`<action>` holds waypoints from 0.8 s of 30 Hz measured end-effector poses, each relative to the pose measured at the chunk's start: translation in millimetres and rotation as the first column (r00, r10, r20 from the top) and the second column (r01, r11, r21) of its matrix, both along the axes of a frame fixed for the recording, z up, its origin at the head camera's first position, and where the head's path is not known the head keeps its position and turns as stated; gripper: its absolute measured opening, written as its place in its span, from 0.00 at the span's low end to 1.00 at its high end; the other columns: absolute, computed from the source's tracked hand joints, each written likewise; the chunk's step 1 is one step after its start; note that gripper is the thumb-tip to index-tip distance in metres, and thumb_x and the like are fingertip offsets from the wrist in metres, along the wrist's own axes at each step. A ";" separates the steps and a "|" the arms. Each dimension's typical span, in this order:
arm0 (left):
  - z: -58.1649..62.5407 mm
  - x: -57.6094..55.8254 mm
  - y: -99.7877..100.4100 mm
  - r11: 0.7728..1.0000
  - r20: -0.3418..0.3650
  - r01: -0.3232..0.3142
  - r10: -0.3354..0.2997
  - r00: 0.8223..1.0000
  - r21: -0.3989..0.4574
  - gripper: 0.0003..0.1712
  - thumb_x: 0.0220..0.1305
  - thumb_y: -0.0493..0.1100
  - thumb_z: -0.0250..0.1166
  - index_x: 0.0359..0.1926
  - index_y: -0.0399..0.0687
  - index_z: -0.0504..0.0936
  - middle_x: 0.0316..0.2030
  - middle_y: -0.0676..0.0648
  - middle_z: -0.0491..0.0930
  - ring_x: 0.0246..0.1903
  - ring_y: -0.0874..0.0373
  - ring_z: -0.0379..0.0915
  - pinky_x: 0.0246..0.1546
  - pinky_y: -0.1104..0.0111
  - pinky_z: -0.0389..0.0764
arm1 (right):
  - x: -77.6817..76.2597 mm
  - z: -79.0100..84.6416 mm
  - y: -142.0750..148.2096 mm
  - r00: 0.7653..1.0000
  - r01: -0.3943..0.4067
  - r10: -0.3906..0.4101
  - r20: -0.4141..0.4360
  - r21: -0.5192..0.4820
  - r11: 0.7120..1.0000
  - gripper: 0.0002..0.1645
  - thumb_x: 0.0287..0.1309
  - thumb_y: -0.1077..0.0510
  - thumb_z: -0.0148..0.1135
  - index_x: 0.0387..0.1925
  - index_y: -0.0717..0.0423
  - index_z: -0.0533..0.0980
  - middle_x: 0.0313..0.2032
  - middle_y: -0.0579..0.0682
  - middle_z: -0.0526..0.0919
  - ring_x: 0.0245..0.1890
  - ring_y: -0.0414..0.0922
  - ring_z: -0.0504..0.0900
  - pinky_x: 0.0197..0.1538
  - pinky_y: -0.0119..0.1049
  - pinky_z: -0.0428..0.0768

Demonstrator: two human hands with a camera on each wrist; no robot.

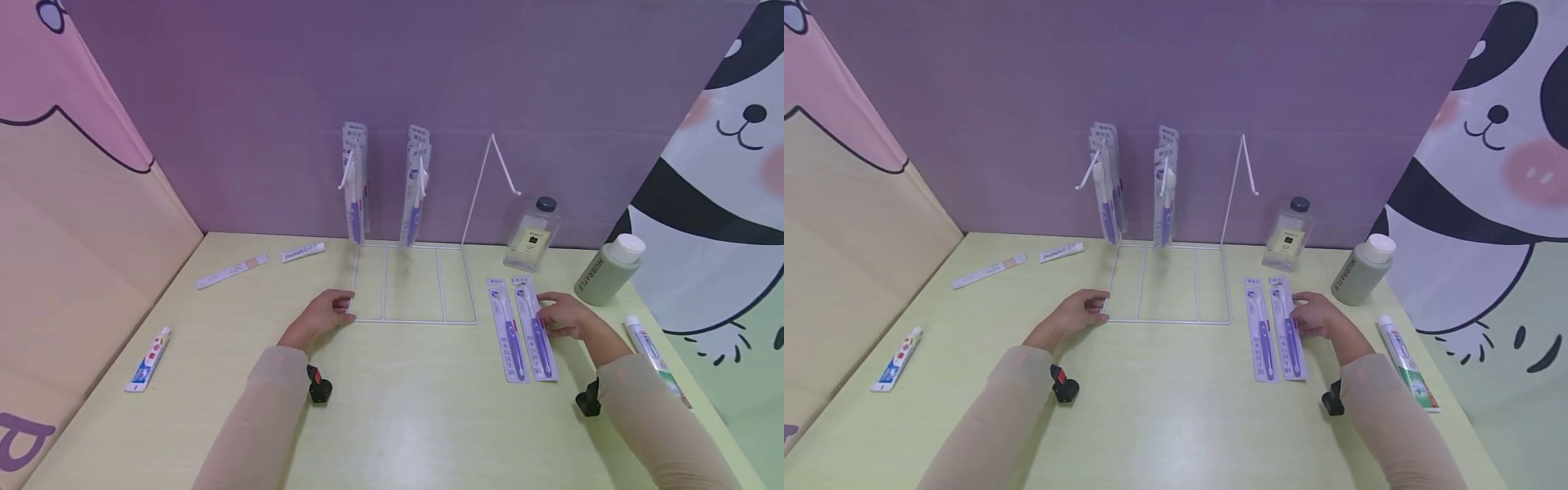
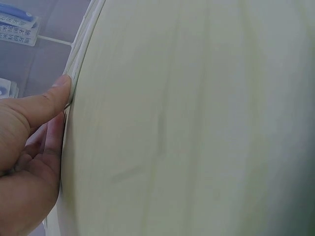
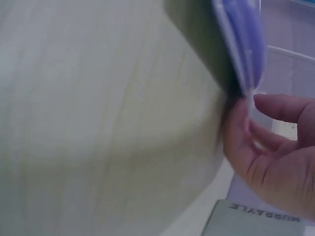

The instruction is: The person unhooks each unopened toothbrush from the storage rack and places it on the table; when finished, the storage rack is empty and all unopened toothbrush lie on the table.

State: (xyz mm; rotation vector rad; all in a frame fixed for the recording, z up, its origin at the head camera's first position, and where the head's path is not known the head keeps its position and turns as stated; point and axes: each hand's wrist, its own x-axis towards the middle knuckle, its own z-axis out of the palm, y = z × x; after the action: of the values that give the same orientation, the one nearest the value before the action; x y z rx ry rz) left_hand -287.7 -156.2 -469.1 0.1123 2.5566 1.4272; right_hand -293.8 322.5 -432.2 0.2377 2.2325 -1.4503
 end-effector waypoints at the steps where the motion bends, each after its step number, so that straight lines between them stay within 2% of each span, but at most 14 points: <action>1: 0.0 -0.2 0.1 1.000 -0.001 0.001 -0.001 1.000 0.000 0.30 0.53 0.33 0.66 0.58 0.39 0.69 0.47 0.42 0.71 0.48 0.50 0.65 0.50 0.61 0.67 | 0.5 2.0 -0.9 1.000 -0.007 0.008 -0.006 0.044 0.999 0.37 0.57 0.67 0.51 0.65 0.69 0.47 0.32 0.56 0.73 0.34 0.47 0.73 0.34 0.40 0.77; 4: -0.7 -0.9 0.5 1.000 -0.002 0.003 -0.003 1.000 0.008 0.30 0.52 0.33 0.66 0.58 0.39 0.69 0.47 0.42 0.71 0.48 0.50 0.65 0.49 0.62 0.68 | -0.3 10.3 -8.5 0.998 -0.029 0.039 -0.047 0.196 0.980 0.33 0.59 0.65 0.51 0.63 0.70 0.51 0.41 0.65 0.70 0.42 0.54 0.71 0.35 0.41 0.79; 6: -0.8 -1.1 0.5 1.000 0.001 0.001 -0.001 1.000 0.011 0.30 0.52 0.33 0.66 0.58 0.39 0.70 0.46 0.42 0.71 0.48 0.50 0.65 0.49 0.62 0.68 | -2.7 19.0 -17.8 0.989 -0.063 0.099 -0.110 0.293 0.954 0.31 0.60 0.63 0.50 0.62 0.70 0.54 0.47 0.68 0.67 0.45 0.57 0.70 0.34 0.41 0.79; 8: -1.6 -1.9 0.1 1.000 -0.001 0.001 -0.001 1.000 0.013 0.30 0.52 0.32 0.66 0.58 0.38 0.70 0.46 0.42 0.71 0.47 0.50 0.65 0.49 0.62 0.68 | -6.7 28.5 -32.3 0.966 -0.080 0.160 -0.201 0.356 0.931 0.29 0.60 0.62 0.50 0.61 0.69 0.57 0.49 0.68 0.68 0.45 0.58 0.72 0.35 0.41 0.79; 10: -1.8 -2.0 0.0 1.000 0.001 -0.002 0.002 1.000 0.012 0.30 0.52 0.32 0.66 0.58 0.38 0.70 0.46 0.42 0.71 0.47 0.50 0.65 0.48 0.62 0.68 | -10.9 38.9 -50.9 0.931 -0.096 0.214 -0.297 0.366 0.926 0.27 0.61 0.62 0.51 0.61 0.66 0.60 0.48 0.67 0.70 0.43 0.58 0.74 0.36 0.42 0.78; 14: -3.2 -1.8 0.2 1.000 -0.001 0.001 -0.001 1.000 0.004 0.30 0.53 0.33 0.66 0.58 0.38 0.69 0.46 0.42 0.71 0.47 0.51 0.65 0.49 0.62 0.68 | -22.8 55.8 -96.1 0.843 -0.103 0.239 -0.481 0.292 0.951 0.23 0.61 0.60 0.53 0.58 0.60 0.65 0.45 0.59 0.75 0.42 0.54 0.76 0.39 0.42 0.77; 16: -3.5 -1.0 0.7 1.000 -0.003 0.005 -0.005 1.000 0.003 0.30 0.53 0.32 0.66 0.58 0.38 0.69 0.47 0.42 0.71 0.48 0.51 0.65 0.49 0.62 0.68 | -30.2 64.4 -118.2 0.790 -0.098 0.213 -0.575 0.223 0.970 0.22 0.60 0.60 0.54 0.56 0.60 0.67 0.44 0.58 0.75 0.44 0.52 0.75 0.42 0.40 0.75; 19: -3.4 -0.1 1.2 1.000 -0.008 0.005 -0.005 1.000 0.002 0.30 0.53 0.32 0.66 0.58 0.38 0.69 0.46 0.42 0.71 0.48 0.51 0.65 0.49 0.61 0.67 | -34.9 89.6 -150.6 0.720 -0.107 0.132 -0.681 0.079 0.991 0.21 0.59 0.65 0.55 0.54 0.66 0.66 0.45 0.63 0.74 0.47 0.54 0.73 0.45 0.41 0.73; 22: -3.2 0.0 0.8 1.000 -0.012 -0.004 0.004 1.000 -0.001 0.30 0.52 0.32 0.66 0.58 0.38 0.70 0.46 0.42 0.71 0.47 0.51 0.65 0.49 0.62 0.68 | -50.3 106.1 -174.1 0.675 -0.126 0.028 -0.738 -0.078 0.989 0.23 0.56 0.70 0.55 0.54 0.69 0.65 0.46 0.67 0.73 0.47 0.55 0.72 0.48 0.40 0.72; 24: -3.2 0.1 0.4 1.000 -0.012 -0.003 0.003 1.000 -0.002 0.30 0.53 0.32 0.66 0.58 0.38 0.69 0.46 0.42 0.71 0.48 0.50 0.65 0.49 0.62 0.68 | -62.0 111.1 -185.9 0.649 -0.126 -0.023 -0.761 -0.138 0.982 0.24 0.55 0.70 0.56 0.54 0.68 0.65 0.45 0.66 0.73 0.46 0.53 0.73 0.47 0.38 0.72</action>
State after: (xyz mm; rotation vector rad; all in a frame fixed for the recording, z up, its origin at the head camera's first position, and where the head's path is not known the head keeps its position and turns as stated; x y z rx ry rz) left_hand -287.6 -155.7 -472.3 0.1176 2.5690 1.4296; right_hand -355.8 136.6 -321.0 -0.6290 2.6552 -1.9545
